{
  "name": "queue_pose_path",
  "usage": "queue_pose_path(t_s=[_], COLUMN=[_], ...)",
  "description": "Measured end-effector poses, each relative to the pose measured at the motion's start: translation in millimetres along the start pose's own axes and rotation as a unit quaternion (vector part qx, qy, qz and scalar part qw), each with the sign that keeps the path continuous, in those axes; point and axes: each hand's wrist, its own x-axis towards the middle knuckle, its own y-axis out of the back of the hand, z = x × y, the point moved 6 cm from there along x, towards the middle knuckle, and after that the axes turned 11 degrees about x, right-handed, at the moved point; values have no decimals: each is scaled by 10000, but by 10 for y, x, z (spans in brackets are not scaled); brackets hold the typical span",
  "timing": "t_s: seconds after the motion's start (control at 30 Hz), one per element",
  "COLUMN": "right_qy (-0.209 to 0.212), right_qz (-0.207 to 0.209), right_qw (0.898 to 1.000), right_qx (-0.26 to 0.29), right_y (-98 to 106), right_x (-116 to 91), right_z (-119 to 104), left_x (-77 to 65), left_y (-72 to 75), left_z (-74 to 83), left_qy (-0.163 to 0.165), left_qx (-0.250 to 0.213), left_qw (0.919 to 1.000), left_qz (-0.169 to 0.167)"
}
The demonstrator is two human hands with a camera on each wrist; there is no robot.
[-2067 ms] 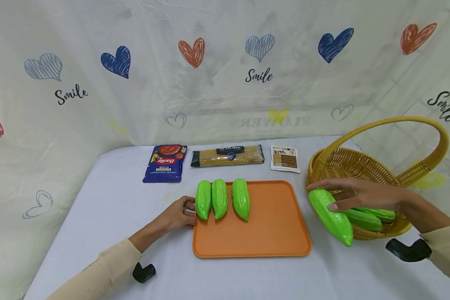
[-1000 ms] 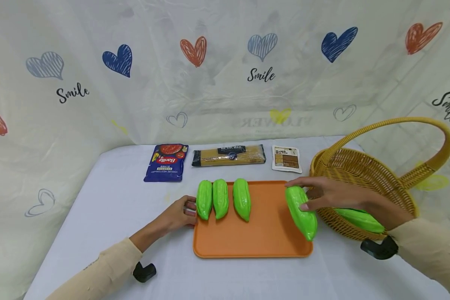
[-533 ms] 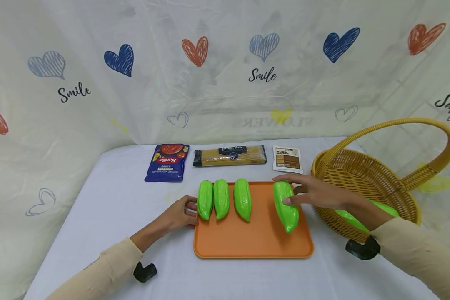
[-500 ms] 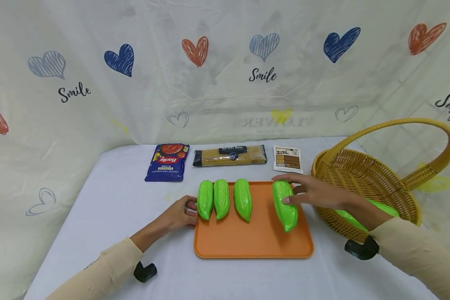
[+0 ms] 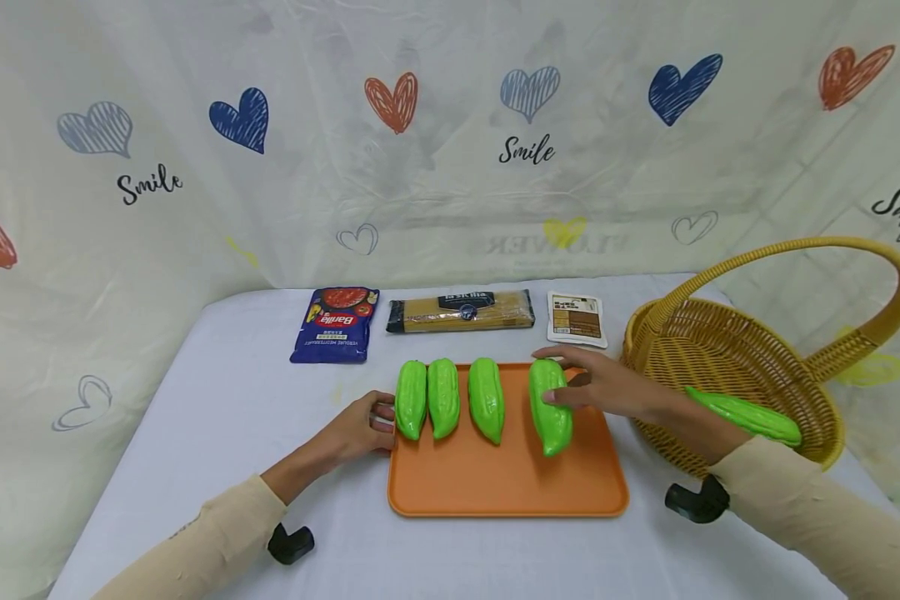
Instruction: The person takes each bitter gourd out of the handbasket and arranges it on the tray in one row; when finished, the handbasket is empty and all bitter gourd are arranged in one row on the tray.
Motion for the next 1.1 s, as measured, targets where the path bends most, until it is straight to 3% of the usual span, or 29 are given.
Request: queue_pose_path(t_s=[0.43,0.77,1.1], right_qy=[-185,-301,-598], right_qz=[572,781,916], right_qw=[9972,9963,9936], right_qx=[443,175,291], right_y=[-124,-157,-162], right_x=[165,283,436], right_z=[120,203,295], left_x=[15,-10,-6], left_y=[8,9,8], left_z=[-10,13,8], left_qy=[-72,-78,-61], left_qx=[68,58,41], left_qw=[9999,9999,9999], left_qz=[32,54,102])
